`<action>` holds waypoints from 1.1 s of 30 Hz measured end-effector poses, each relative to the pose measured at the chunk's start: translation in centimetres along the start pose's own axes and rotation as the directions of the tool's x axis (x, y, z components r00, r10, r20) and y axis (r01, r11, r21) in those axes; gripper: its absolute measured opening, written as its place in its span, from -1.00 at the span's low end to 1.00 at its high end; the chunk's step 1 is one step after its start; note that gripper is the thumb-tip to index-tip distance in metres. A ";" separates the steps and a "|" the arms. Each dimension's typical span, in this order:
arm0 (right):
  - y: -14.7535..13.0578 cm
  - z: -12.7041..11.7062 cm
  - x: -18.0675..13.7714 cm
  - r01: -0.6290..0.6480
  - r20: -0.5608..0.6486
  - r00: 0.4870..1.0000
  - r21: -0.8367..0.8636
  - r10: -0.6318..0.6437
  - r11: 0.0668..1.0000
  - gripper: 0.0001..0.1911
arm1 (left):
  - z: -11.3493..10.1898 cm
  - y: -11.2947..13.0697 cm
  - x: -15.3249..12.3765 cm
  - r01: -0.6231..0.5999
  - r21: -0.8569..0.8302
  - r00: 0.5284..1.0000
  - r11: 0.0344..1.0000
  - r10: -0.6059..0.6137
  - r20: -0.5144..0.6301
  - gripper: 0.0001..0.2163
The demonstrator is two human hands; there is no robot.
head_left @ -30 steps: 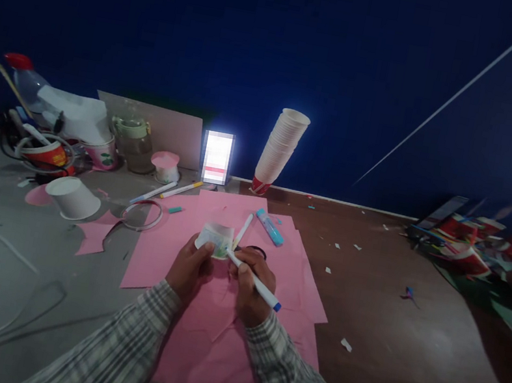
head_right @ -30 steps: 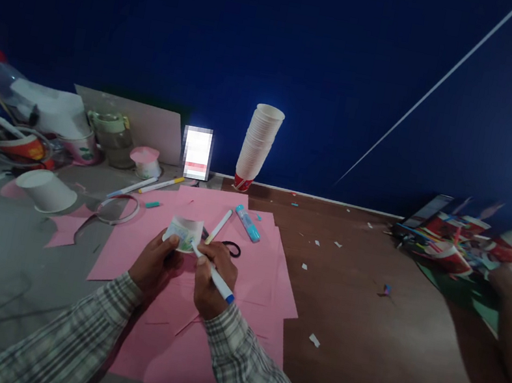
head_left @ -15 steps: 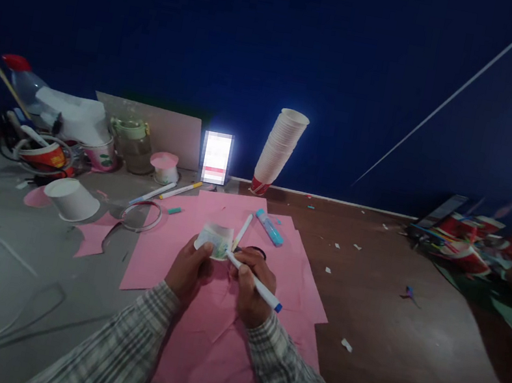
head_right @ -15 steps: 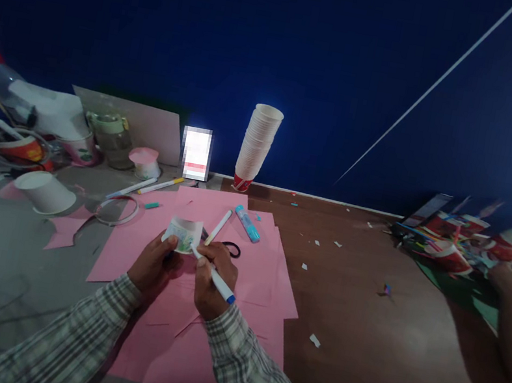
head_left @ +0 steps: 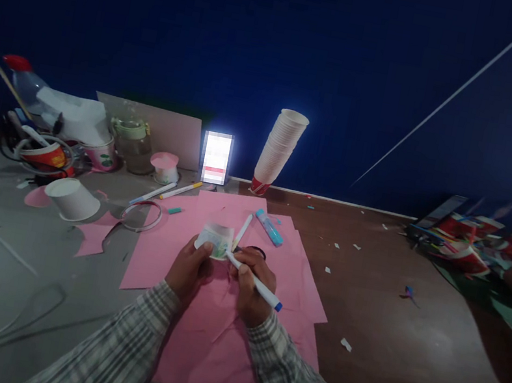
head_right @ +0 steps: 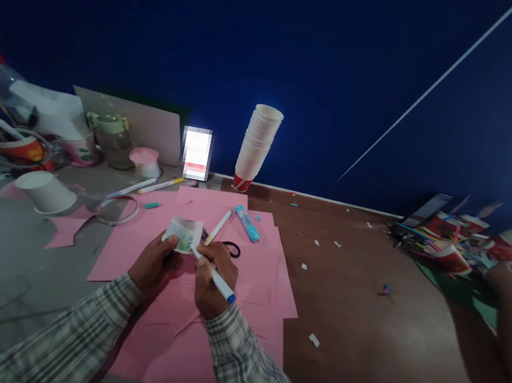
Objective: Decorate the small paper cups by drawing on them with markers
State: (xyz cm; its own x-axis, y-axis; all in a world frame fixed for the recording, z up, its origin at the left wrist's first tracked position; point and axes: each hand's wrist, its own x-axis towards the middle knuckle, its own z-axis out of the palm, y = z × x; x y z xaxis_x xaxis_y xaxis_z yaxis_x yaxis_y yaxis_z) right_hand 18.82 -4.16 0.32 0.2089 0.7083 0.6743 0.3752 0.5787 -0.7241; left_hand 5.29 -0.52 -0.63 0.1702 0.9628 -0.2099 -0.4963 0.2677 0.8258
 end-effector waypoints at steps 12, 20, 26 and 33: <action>-0.2 0.0 0.1 -0.016 -0.003 1.000 0.025 0.016 1.000 -0.78 | 0.2 0.1 -0.2 -0.015 0.003 1.000 1.000 0.015 -0.020 -0.53; -0.2 0.0 0.1 -0.046 -0.011 0.999 0.029 0.046 0.999 -0.77 | 0.1 0.1 -0.1 -0.016 0.005 1.000 1.000 0.016 -0.019 -0.52; -0.3 0.0 0.1 -0.042 0.006 0.999 0.046 0.042 0.998 -0.76 | 0.0 0.0 0.0 -0.029 0.015 0.999 0.999 0.029 -0.023 -0.52; -0.2 0.2 0.0 0.002 -0.012 1.000 0.014 -0.002 1.000 -0.79 | 0.2 0.0 -0.1 -0.035 0.039 0.998 0.999 0.037 -0.041 -0.54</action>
State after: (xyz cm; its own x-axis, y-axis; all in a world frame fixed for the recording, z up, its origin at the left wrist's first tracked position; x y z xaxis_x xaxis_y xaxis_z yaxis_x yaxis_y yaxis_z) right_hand 18.56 -4.17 0.42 0.2188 0.7022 0.6775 0.3627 0.5861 -0.7245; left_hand 5.44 -0.59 -0.50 0.1168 0.9727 -0.2003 -0.4680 0.2318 0.8528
